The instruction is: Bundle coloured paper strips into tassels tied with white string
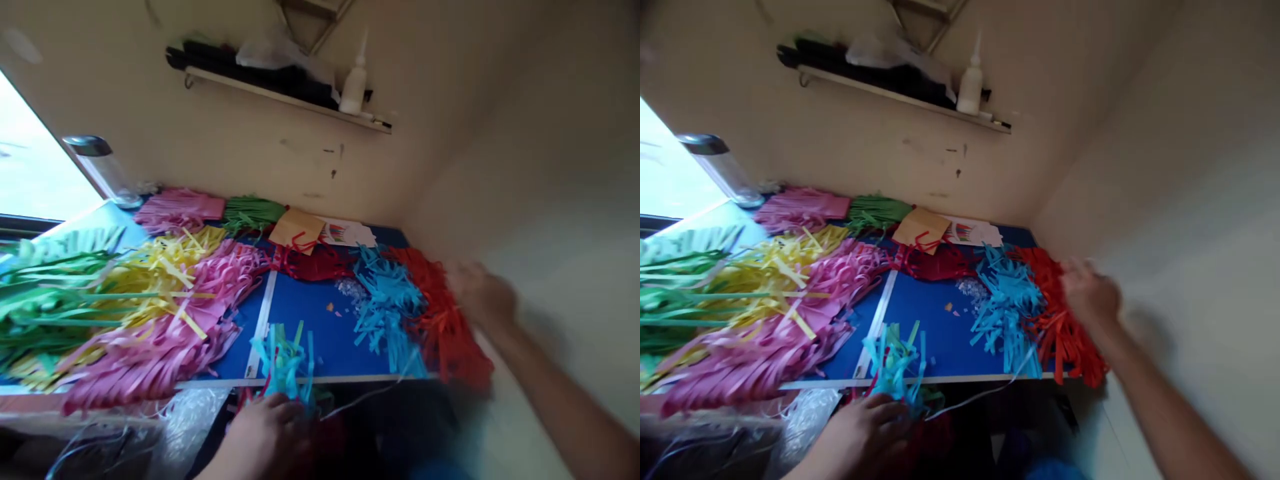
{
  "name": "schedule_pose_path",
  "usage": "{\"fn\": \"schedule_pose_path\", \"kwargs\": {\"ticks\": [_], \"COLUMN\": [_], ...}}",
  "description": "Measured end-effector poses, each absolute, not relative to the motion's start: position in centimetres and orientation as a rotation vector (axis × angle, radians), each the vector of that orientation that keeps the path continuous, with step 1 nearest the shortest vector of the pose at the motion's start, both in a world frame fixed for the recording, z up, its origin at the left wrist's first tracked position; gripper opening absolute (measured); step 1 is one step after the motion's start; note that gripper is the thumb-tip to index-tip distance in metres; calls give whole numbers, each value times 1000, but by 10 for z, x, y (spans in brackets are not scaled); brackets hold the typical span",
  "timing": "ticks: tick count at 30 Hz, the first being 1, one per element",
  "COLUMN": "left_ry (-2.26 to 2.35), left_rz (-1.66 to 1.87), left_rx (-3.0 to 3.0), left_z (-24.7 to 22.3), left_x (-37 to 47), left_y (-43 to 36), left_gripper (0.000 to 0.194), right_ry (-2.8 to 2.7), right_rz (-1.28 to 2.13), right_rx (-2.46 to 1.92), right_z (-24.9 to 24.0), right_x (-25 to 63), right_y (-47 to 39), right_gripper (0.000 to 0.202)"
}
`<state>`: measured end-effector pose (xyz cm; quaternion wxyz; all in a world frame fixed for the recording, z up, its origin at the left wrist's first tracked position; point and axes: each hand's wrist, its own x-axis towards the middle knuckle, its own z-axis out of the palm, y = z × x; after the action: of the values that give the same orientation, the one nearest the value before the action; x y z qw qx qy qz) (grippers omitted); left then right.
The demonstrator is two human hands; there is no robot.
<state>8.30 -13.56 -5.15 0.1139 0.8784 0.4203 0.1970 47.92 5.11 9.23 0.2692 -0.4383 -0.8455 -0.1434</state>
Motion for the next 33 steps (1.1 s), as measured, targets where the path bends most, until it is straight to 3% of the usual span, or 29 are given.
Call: {"fn": "schedule_pose_path", "kwargs": {"ticks": [5, 9, 11, 17, 23, 28, 30, 33], "left_ry": [1264, 1299, 1329, 1355, 1422, 1879, 2017, 1970], "left_rz": [653, 516, 404, 118, 239, 681, 404, 313], "left_rx": [2678, 2612, 2535, 2356, 2338, 2502, 2456, 2462], "left_z": [-42, -67, -78, -101, -97, -48, -35, -33], "left_x": [69, 72, 71, 77, 81, -2, -49, -99], "left_y": [-108, -106, -115, -136, -143, -97, -65, -29], "left_gripper": [26, 25, 19, 16, 16, 23, 29, 30], "right_ry": [-2544, -2679, -2729, -2824, -2646, -2438, -2466, -2531], "right_rz": [-104, 167, 127, -91, -265, -291, -200, -17], "right_rx": [-1048, -1044, -1050, -1049, -1121, -1214, -1096, -872], "right_z": [-31, -73, -78, -78, -68, -53, -50, -49], "right_x": [332, 274, 265, 268, 307, 297, 275, 239], "right_y": [-4, -35, -38, -1, 88, 111, 95, 68], "right_gripper": [21, 46, 46, 23, 15, 28, 25, 20]}}
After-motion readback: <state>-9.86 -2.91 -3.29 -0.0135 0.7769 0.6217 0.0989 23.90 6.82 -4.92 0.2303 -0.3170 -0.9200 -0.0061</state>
